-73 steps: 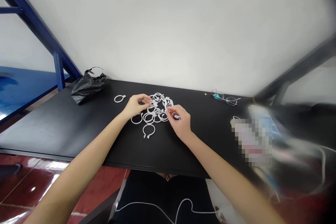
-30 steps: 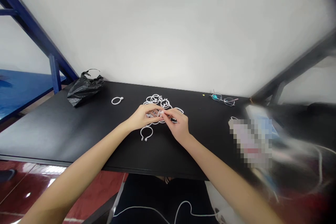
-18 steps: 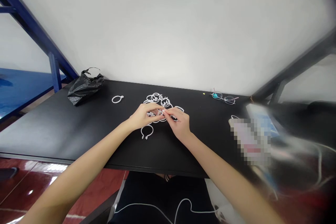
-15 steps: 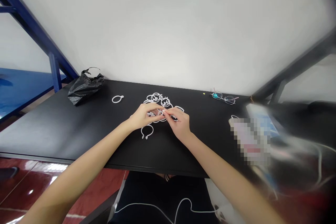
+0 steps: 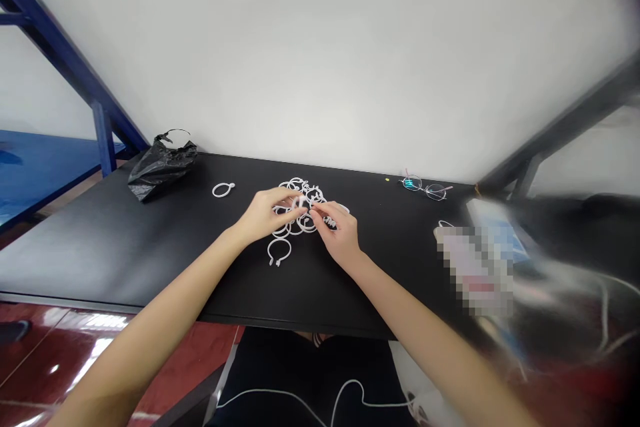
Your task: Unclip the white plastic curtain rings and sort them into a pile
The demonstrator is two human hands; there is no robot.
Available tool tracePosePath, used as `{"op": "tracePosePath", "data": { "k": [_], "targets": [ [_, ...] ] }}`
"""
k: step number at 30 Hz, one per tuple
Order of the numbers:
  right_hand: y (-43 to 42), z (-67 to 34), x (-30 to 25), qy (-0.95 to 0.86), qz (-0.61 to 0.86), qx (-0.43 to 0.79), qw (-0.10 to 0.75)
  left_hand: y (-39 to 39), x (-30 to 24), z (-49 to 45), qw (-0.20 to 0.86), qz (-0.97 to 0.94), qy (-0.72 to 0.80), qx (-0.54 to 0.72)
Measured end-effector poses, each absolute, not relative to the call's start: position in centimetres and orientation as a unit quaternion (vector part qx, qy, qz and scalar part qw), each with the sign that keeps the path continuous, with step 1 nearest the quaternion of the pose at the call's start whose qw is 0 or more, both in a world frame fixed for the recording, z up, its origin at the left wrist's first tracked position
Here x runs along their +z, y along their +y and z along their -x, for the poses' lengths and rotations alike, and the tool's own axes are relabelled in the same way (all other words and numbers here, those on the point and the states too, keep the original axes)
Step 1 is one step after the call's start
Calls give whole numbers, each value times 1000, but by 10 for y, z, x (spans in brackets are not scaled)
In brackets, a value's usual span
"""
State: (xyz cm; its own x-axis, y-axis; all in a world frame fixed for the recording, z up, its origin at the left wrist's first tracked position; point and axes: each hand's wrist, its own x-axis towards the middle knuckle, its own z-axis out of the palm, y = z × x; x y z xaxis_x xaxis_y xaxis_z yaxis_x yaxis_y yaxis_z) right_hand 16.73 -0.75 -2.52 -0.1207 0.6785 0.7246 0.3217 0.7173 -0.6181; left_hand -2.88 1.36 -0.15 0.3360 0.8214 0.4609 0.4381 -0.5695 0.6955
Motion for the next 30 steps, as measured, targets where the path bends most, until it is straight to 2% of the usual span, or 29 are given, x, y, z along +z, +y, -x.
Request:
{"op": "tracePosePath", "data": {
  "k": [2, 6, 10, 15, 30],
  "targets": [
    [-7, -167, -25, -722, 355, 167, 570, 21, 0, 41, 140, -773, 458, 415],
    [-7, -167, -26, -714, 366, 169, 572, 34, 1, 69, -13, -737, 600, 312],
    [-7, -166, -26, -719, 372, 160, 565, 39, -3, 86, -7, -678, 702, 220],
    [-6, -166, -27, -719, 369, 161, 566, 40, -7, 91, -24, -663, 735, 142],
    [-7, -166, -27, -725, 373, 164, 556, 40, -8, 93, -26, -657, 747, 95]
  ]
}}
